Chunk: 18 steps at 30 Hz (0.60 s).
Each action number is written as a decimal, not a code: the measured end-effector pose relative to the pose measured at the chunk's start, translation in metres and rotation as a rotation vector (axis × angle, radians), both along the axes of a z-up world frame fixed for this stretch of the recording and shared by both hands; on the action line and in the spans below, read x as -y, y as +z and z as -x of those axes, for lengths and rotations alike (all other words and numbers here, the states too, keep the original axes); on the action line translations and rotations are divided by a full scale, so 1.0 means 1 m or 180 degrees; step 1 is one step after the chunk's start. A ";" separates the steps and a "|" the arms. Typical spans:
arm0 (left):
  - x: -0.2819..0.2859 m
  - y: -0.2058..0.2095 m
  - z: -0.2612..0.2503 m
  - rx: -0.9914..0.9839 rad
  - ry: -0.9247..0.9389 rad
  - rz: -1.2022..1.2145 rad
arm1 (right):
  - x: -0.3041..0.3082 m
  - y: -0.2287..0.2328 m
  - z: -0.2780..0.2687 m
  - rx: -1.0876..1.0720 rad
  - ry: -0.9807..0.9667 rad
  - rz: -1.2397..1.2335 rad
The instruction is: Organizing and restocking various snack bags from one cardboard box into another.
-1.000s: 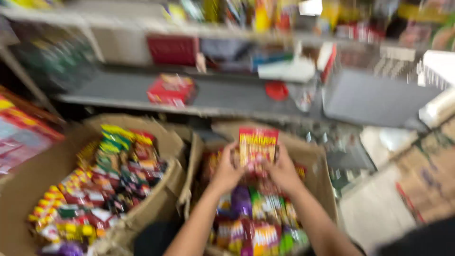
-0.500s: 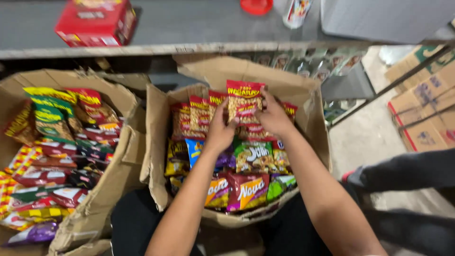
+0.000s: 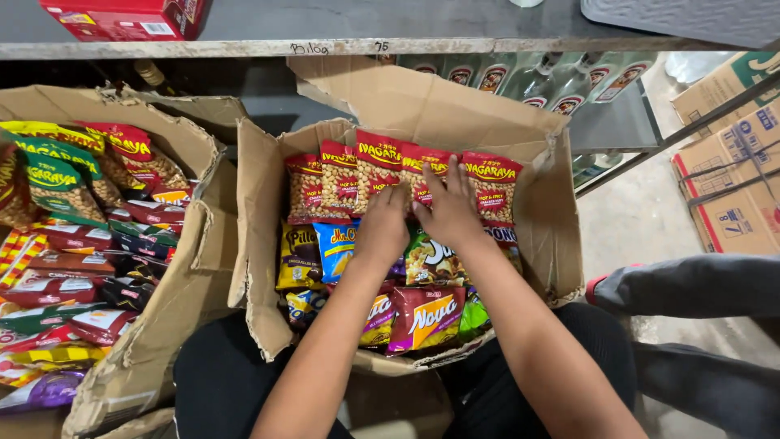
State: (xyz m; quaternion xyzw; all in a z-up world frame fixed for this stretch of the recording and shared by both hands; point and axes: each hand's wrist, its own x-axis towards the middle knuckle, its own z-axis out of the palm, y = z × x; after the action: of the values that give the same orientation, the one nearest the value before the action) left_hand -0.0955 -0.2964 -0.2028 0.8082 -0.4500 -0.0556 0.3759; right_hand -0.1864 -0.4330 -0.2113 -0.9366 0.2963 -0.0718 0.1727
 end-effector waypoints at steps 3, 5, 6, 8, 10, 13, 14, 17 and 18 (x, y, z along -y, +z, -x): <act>-0.001 0.011 -0.001 0.0064 -0.0233 -0.0144 | 0.010 -0.028 -0.001 0.0029 -0.0029 -0.0068; -0.003 0.001 -0.004 0.0417 -0.0128 -0.0094 | 0.004 -0.006 -0.005 -0.0317 -0.0124 -0.0207; -0.003 -0.004 -0.005 0.0781 -0.0049 -0.0026 | 0.001 0.006 -0.006 -0.0655 -0.0244 -0.0326; -0.006 -0.004 -0.011 0.0845 0.0111 -0.0277 | 0.000 0.006 -0.005 -0.0730 -0.0277 -0.0420; -0.005 -0.004 -0.019 0.0922 0.0291 -0.0522 | 0.005 0.005 -0.010 -0.0790 -0.0295 -0.0509; -0.017 -0.012 -0.014 0.0893 0.0218 -0.0659 | 0.002 -0.002 -0.004 -0.0717 -0.0266 -0.0428; -0.017 -0.011 -0.015 0.0817 0.0121 -0.0621 | 0.002 0.000 -0.004 -0.0617 -0.0261 -0.0417; -0.015 0.003 -0.017 0.0705 0.0035 -0.0737 | 0.010 0.004 -0.003 -0.0511 -0.0216 -0.0439; -0.016 0.009 -0.016 0.0627 0.0073 -0.0919 | 0.012 0.004 -0.001 -0.0548 -0.0142 -0.0495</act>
State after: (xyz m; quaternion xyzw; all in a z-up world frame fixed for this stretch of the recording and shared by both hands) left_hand -0.0797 -0.2805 -0.1938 0.8604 -0.4627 -0.0360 0.2106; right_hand -0.1852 -0.4451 -0.2077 -0.9163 0.3354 0.0283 0.2170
